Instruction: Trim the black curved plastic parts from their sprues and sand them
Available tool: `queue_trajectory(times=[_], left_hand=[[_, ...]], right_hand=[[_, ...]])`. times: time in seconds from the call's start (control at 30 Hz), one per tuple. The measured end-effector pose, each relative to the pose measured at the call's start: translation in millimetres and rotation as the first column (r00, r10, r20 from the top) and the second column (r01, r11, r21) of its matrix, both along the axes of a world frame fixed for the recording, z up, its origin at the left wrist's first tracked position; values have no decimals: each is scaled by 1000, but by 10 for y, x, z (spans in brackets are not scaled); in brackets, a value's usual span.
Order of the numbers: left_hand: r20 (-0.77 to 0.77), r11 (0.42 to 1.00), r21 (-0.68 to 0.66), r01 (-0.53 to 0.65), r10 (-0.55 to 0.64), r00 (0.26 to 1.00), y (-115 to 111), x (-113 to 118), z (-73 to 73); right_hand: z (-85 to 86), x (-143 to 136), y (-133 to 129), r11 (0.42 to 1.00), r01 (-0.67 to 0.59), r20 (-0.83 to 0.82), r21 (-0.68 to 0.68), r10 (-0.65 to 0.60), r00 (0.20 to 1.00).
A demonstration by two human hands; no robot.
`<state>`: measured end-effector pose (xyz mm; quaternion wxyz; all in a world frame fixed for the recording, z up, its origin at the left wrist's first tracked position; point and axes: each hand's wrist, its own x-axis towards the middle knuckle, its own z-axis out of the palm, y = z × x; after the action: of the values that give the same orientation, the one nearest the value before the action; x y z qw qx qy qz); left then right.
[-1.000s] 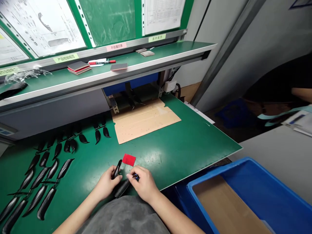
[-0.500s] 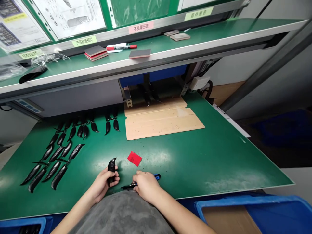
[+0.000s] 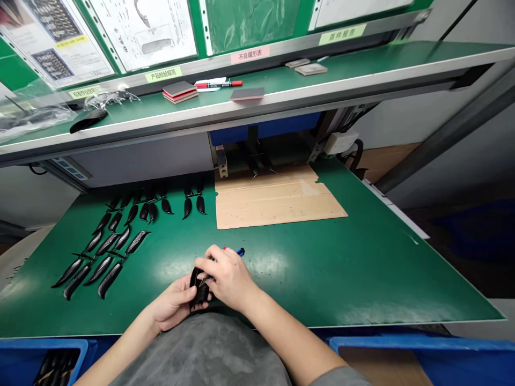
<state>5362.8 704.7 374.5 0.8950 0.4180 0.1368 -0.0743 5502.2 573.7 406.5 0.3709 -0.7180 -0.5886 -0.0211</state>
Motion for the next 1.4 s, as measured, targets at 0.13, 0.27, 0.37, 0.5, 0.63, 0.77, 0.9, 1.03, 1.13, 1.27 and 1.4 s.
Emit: queue_trajectory(times=[0.13,0.27,0.37,0.5,0.63,0.77,0.9,1.03,1.13,1.27,1.4], left_hand=[[73,974,-60,-217,221,973,1,-73,2],[69,937,-62,-344,348,935,1,-155,103],[128,924,-14,-383,381,916,-41,-200,230],[227,916,115,-384,352,908,-111,-248,360],[230,899,188,-397,352,907,-155,-300,403],[207,895,173,-411,374,904,-173,-344,397],[229,876,211,-433,386,893,-166,-368,348],[257,860,264,-437,374,891,-166,-378,305],[258,851,286,-441,375,890,-179,-377,308],[261,840,311,-445,374,890,-207,-369,337],[243,845,308,-436,373,895,-228,-366,344]], right_hand=[[-83,-141,-73,993,96,-384,72,-61,921],[-163,-264,-189,995,95,-464,-28,-97,880],[-95,-354,-250,998,29,-369,-60,-49,928],[22,-459,-285,997,22,-190,-77,-37,981],[65,-528,-306,992,50,-214,-115,-74,974],[126,-563,-380,976,-11,-466,-216,-93,880],[183,-556,-444,969,-117,-603,-219,-40,797],[142,-518,-416,978,-118,-436,-173,31,900],[82,-494,-384,984,-50,-215,-170,12,977],[16,-481,-359,987,36,-47,-157,-44,998],[-53,-485,-310,989,91,15,-112,-90,996]])
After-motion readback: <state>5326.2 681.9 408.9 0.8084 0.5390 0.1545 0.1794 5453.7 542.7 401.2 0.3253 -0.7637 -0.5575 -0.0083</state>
